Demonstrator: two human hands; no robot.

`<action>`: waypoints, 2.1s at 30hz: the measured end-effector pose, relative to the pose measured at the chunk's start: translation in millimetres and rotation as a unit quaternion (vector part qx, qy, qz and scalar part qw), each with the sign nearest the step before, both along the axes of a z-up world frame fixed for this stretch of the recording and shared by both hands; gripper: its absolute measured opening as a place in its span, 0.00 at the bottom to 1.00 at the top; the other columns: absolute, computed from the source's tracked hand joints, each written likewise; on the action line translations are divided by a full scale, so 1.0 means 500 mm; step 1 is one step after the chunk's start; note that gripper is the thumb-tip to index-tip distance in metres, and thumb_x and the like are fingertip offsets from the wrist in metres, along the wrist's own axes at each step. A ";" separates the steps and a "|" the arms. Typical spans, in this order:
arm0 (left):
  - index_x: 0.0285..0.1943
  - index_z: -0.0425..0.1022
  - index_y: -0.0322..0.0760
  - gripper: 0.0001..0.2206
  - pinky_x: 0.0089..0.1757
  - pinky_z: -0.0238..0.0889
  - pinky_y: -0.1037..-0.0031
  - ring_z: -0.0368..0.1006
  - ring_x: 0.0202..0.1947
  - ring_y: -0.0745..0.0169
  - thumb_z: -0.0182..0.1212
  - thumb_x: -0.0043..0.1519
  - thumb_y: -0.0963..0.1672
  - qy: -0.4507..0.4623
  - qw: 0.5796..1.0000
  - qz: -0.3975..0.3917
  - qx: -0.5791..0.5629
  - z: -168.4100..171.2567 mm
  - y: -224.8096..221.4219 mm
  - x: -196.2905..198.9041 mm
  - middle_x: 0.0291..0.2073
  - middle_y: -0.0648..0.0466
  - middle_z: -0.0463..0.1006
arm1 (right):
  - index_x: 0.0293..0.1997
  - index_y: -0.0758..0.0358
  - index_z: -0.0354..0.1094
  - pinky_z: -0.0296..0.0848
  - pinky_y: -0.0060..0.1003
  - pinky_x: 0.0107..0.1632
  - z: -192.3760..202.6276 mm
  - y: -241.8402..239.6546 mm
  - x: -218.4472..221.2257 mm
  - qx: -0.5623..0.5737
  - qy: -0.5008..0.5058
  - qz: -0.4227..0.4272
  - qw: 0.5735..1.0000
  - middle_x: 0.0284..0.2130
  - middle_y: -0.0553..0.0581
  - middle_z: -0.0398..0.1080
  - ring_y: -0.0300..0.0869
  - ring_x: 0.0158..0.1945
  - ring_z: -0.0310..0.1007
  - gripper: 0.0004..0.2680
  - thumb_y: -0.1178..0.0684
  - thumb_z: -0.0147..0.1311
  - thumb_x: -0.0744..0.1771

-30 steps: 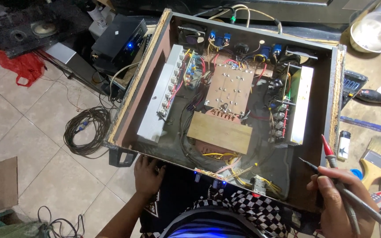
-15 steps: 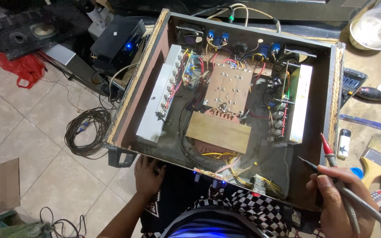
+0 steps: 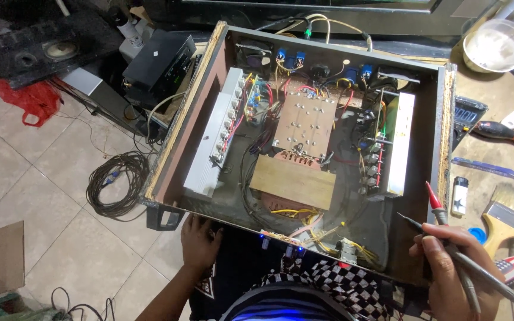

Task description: Measuring electrical parameters and testing an open power amplifier using multimeter probes and adjusting control knobs.

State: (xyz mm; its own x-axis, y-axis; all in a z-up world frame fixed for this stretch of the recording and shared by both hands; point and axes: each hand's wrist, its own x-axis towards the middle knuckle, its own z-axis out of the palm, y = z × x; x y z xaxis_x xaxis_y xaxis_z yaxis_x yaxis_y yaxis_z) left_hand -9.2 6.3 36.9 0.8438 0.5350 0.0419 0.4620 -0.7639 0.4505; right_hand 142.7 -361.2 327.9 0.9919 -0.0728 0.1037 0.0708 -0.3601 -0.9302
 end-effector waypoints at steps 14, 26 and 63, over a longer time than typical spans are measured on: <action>0.60 0.80 0.50 0.23 0.65 0.47 0.45 0.54 0.72 0.37 0.56 0.59 0.56 0.010 1.000 0.012 -0.011 -0.017 0.007 -0.006 0.66 0.48 0.69 | 0.50 0.72 0.71 0.72 0.32 0.38 0.001 0.012 -0.007 0.025 0.007 -0.032 0.999 0.36 0.64 0.72 0.45 0.34 0.73 0.04 0.63 0.53 0.72; 0.49 0.81 0.42 0.16 0.59 0.60 0.51 0.69 0.57 0.37 0.65 0.54 0.49 -0.143 0.986 -0.080 0.018 -0.045 -0.036 0.021 0.53 0.43 0.77 | 0.46 0.66 0.71 0.72 0.32 0.46 -0.037 -0.181 0.067 0.168 -0.058 0.044 0.983 0.30 0.59 0.71 0.41 0.34 0.71 0.05 0.59 0.53 0.68; 0.61 0.72 0.19 0.06 0.51 0.68 0.66 0.75 0.50 0.48 0.56 0.78 0.35 -0.499 0.859 0.118 -0.009 0.434 0.151 -0.022 0.56 0.36 0.70 | 0.36 0.63 0.71 0.67 0.57 0.40 0.011 0.099 0.533 -0.411 -0.170 0.257 0.858 0.36 0.67 0.76 0.66 0.38 0.73 0.17 0.40 0.44 0.73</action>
State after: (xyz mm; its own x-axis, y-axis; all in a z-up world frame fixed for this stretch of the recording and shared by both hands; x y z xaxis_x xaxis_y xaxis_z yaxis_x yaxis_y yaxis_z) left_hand -20.1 81.7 254.1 0.2605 0.6945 0.6707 -0.0189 -0.6909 0.7227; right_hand 409.1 -311.5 333.3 0.7728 0.6022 0.2003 0.6344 -0.7241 -0.2705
